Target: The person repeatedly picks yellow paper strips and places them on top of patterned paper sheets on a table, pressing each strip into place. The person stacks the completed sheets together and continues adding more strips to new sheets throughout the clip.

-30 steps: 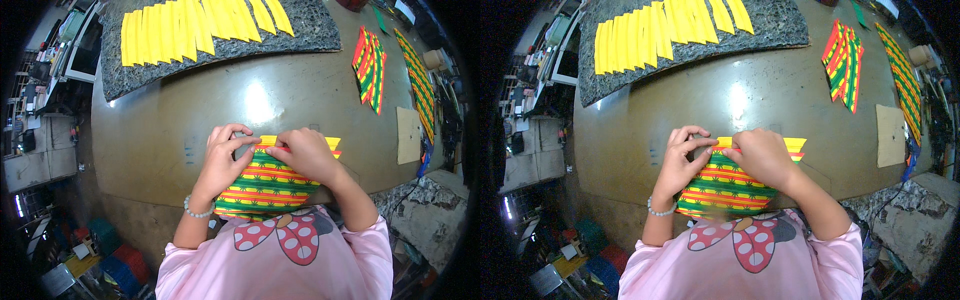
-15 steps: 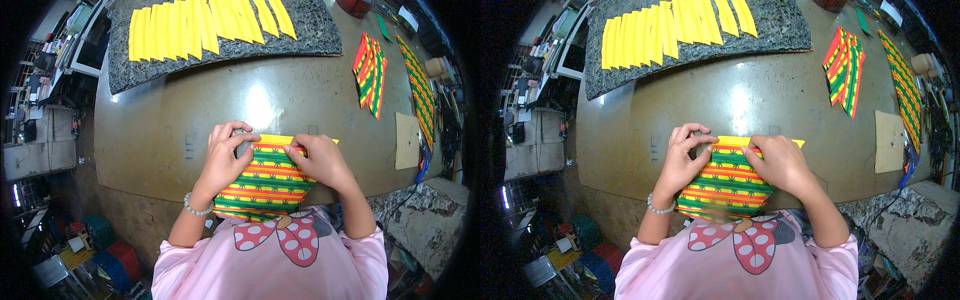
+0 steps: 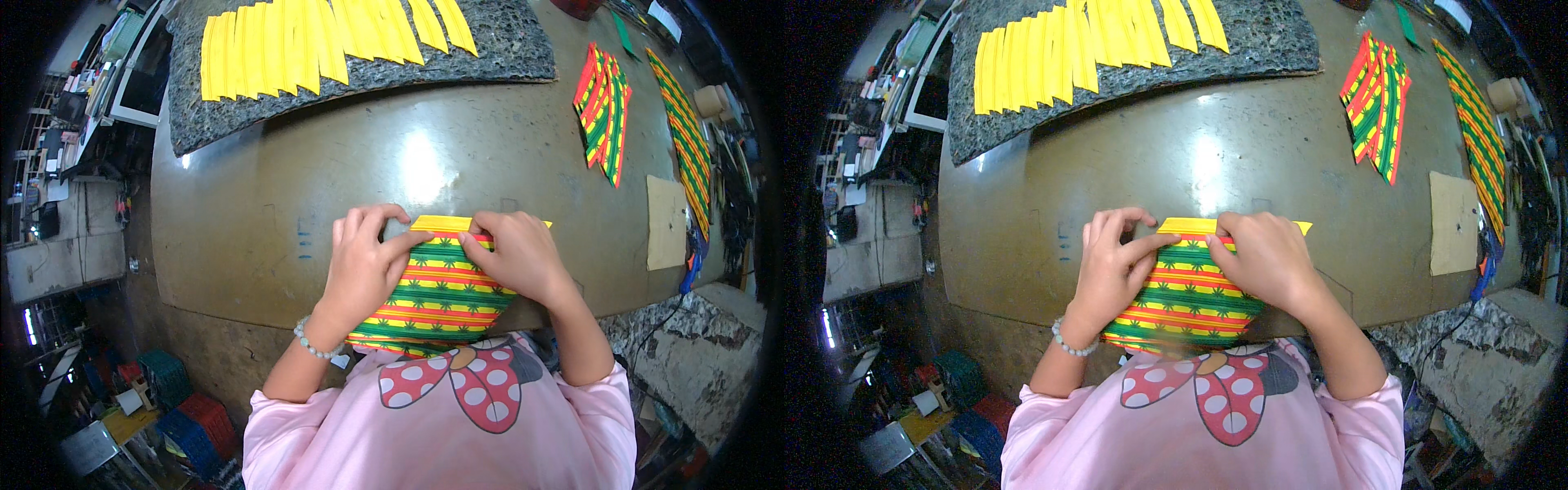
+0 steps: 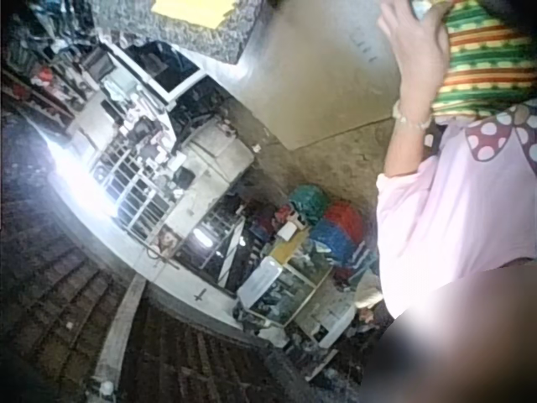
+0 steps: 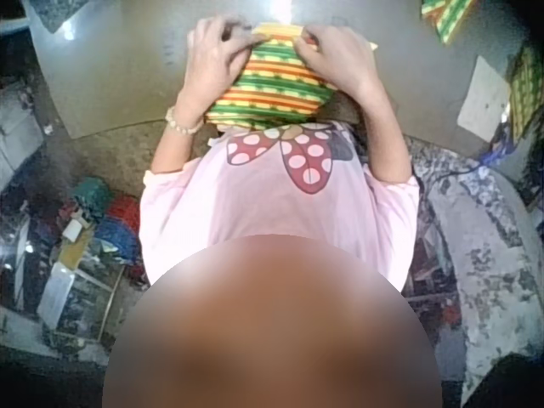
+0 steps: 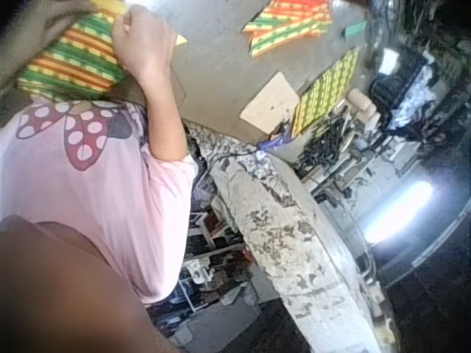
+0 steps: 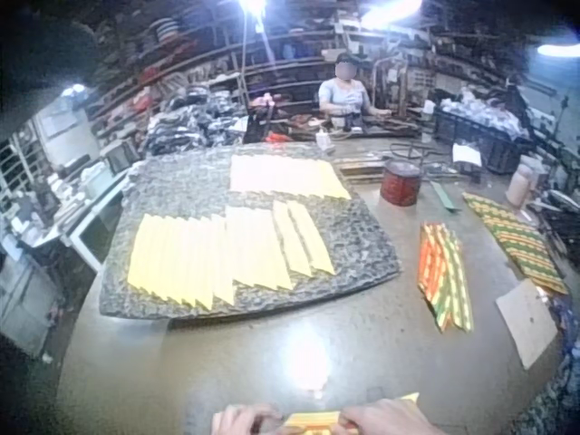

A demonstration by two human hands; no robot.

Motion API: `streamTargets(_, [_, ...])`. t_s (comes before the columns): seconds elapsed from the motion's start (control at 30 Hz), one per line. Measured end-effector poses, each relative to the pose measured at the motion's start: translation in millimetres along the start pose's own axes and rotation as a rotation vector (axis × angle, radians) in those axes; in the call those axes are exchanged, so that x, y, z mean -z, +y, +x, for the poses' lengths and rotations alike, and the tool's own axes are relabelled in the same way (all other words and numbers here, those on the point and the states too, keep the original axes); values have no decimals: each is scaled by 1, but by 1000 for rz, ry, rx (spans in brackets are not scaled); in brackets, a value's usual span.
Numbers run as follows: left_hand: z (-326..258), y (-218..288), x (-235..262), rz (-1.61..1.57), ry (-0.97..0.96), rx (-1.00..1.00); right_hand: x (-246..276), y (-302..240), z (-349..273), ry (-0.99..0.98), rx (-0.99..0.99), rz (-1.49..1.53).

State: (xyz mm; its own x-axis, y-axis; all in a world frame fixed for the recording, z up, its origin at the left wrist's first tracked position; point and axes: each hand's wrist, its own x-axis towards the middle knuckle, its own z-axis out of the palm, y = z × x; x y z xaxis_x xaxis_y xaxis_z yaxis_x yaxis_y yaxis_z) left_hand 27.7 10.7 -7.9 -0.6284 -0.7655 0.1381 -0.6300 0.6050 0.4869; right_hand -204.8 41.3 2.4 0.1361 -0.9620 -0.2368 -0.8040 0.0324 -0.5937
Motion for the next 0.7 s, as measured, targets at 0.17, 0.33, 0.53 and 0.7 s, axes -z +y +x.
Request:
streamTargets(0.17, [-3,15,-15,24,21,-198,0,-2,4,5,39,-38])
streamTargets(0.33, [-5,15,-23,-25,40,-223,3,-1,-9,59,-22,-83])
streamTargets(0.53, [-6,17,-22,80,-16,-210,13,20,-25,83,-115,82])
streamTargets(0.7, [-6,20,-23,107,-25,-175,9,23,-24,84,-107,33])
